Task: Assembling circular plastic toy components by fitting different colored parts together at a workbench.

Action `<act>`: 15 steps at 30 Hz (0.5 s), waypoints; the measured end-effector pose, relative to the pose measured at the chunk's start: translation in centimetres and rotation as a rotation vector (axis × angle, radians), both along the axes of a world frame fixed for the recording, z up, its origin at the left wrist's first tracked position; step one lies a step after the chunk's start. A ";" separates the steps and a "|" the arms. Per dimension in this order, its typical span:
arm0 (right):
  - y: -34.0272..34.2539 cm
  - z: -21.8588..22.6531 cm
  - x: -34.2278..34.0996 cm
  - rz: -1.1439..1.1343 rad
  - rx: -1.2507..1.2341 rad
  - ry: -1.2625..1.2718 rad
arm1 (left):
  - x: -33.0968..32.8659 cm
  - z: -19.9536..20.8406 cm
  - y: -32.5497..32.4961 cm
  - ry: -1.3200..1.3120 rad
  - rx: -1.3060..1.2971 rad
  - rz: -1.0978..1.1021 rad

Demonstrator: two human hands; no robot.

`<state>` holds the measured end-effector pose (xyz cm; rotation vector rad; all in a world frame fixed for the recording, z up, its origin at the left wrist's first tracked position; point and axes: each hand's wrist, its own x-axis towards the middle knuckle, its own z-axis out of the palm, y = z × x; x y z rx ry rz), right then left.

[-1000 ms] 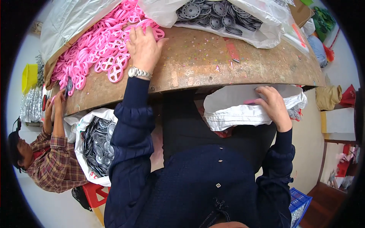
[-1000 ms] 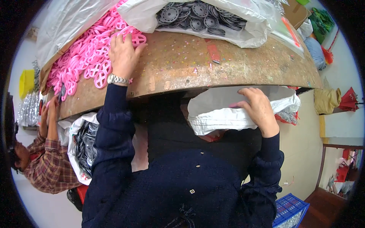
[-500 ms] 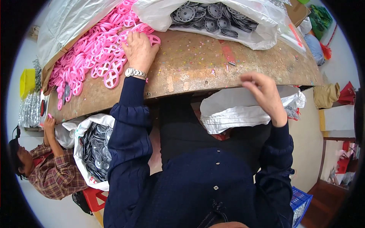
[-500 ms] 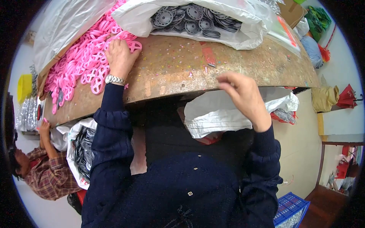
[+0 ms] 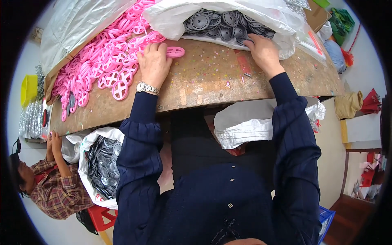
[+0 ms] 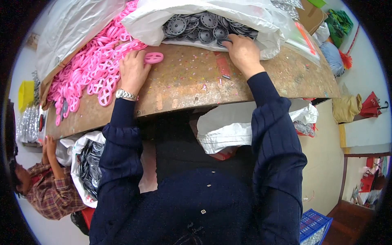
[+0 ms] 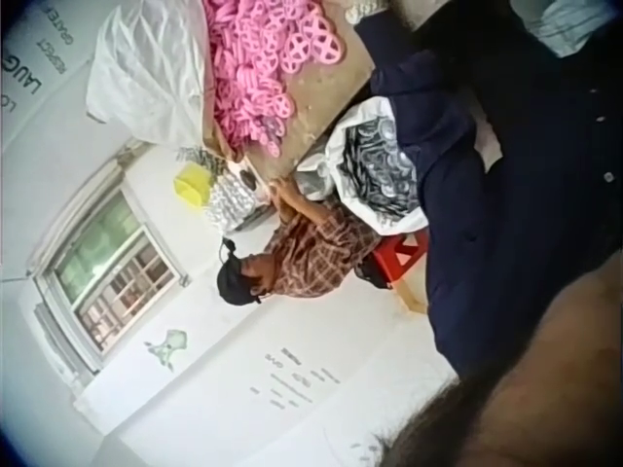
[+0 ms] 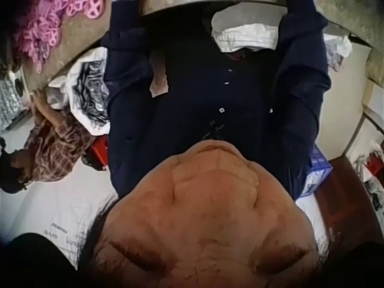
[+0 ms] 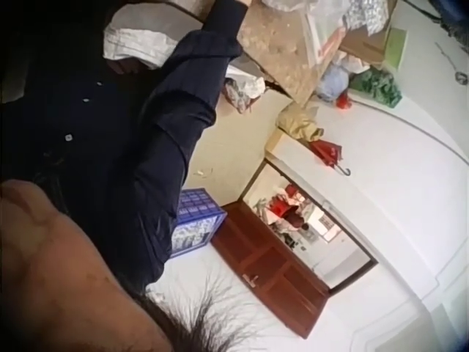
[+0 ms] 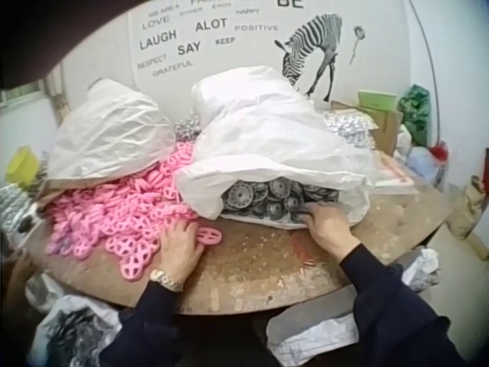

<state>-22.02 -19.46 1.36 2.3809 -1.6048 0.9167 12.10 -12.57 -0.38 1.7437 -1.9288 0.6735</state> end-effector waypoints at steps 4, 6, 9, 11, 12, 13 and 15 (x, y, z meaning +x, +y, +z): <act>-1.4 -0.3 0.8 -0.129 0.118 0.086 | -1.0 0.8 0.9 -0.013 0.035 -0.092; -1.7 -0.3 1.1 -0.125 0.165 0.076 | -1.3 1.1 1.3 -0.013 0.027 -0.200; -2.3 -0.8 0.3 -0.110 0.174 0.042 | -2.5 1.8 1.7 0.008 0.029 -0.300; -2.3 -0.9 0.3 -0.086 0.136 0.015 | -3.3 1.7 2.3 -0.012 -0.089 -0.335; -2.1 -0.9 0.3 -0.091 0.108 -0.030 | -3.7 1.6 2.8 0.062 -0.043 -0.361; -2.0 -0.9 0.3 -0.096 0.079 -0.076 | -4.3 1.6 3.3 0.135 0.002 -0.387; -2.0 -0.9 0.1 -0.093 0.047 -0.118 | -5.3 1.9 4.3 0.144 -0.021 -0.423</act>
